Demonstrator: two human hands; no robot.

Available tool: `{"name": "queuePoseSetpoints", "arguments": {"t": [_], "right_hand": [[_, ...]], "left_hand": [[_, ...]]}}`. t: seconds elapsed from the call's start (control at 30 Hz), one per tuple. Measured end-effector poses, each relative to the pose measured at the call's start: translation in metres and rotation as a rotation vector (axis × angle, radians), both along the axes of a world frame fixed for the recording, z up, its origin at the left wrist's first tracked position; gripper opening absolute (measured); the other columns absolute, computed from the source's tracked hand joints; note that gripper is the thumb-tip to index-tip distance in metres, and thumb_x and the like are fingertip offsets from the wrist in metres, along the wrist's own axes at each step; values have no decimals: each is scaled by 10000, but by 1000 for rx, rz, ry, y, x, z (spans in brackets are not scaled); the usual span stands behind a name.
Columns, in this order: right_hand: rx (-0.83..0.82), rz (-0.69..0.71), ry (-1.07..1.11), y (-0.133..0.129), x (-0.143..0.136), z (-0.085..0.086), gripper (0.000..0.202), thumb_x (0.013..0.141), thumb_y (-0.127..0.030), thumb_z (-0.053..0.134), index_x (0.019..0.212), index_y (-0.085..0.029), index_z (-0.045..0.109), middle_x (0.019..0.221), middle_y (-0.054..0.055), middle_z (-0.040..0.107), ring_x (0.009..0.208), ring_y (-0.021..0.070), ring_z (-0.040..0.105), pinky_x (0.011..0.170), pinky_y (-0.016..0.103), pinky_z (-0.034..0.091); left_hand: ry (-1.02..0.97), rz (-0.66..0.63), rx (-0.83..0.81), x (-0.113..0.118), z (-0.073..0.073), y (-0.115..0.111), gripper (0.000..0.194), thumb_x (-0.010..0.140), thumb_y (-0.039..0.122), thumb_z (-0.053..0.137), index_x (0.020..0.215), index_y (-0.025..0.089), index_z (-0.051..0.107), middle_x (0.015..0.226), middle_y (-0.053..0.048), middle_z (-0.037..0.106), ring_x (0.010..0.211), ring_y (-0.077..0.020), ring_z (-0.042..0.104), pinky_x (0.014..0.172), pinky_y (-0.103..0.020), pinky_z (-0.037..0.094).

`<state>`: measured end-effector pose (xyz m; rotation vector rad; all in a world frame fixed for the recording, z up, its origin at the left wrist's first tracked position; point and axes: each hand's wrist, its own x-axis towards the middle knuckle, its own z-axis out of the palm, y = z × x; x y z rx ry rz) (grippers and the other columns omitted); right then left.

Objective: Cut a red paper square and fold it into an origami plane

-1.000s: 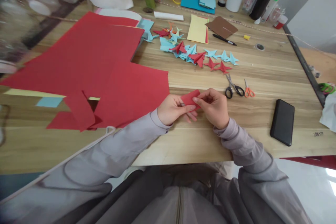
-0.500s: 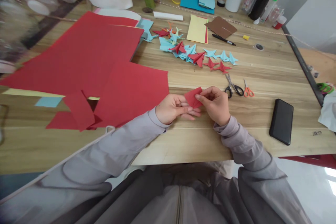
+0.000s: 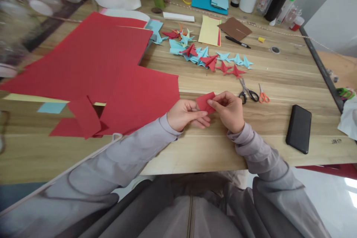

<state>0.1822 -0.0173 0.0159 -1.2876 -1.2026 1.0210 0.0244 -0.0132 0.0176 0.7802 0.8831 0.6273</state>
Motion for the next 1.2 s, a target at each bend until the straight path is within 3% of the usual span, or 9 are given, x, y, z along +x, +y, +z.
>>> {"name": "queuePoseSetpoints", "arguments": {"t": [0.37, 0.77, 0.93, 1.07, 1.2], "right_hand": [[-1, -29, 27, 3, 1, 0, 309, 537, -355, 837, 630, -177, 602, 573, -25, 618, 496, 85, 527, 468, 221, 433], [-12, -61, 43, 5, 4, 0, 314, 543, -382, 831, 640, -188, 603, 604, -8, 648, 538, 113, 587, 504, 245, 490], [-15, -24, 28, 3, 3, 0, 303, 555, -370, 830, 642, -183, 607, 583, -15, 629, 507, 97, 554, 472, 229, 452], [-39, 69, 23, -2, -2, 2, 323, 563, -389, 828, 629, -180, 591, 544, -25, 604, 473, 91, 523, 452, 229, 429], [-60, 117, 56, -3, -4, 2, 347, 596, -437, 801, 658, -182, 575, 563, -24, 604, 492, 91, 530, 471, 227, 436]], "left_hand": [[-52, -40, 11, -2, -3, -1, 195, 735, 91, 678, 665, 110, 497, 664, -95, 717, 645, -211, 712, 670, -385, 586], [-37, -20, -59, -2, 2, 0, 113, 677, 63, 687, 696, 87, 579, 646, -101, 711, 610, -225, 709, 586, -322, 582], [-55, 4, -60, 0, 2, 1, 176, 662, 140, 752, 730, 85, 600, 695, -98, 718, 656, -216, 713, 588, -308, 587], [-32, 43, 21, 4, -2, 0, 283, 634, 264, 808, 770, 71, 652, 638, -63, 695, 550, -161, 675, 526, -264, 576], [-4, 44, 60, 5, -3, -3, 261, 659, 281, 793, 722, 73, 648, 547, -39, 663, 458, -141, 635, 467, -242, 556]]}}
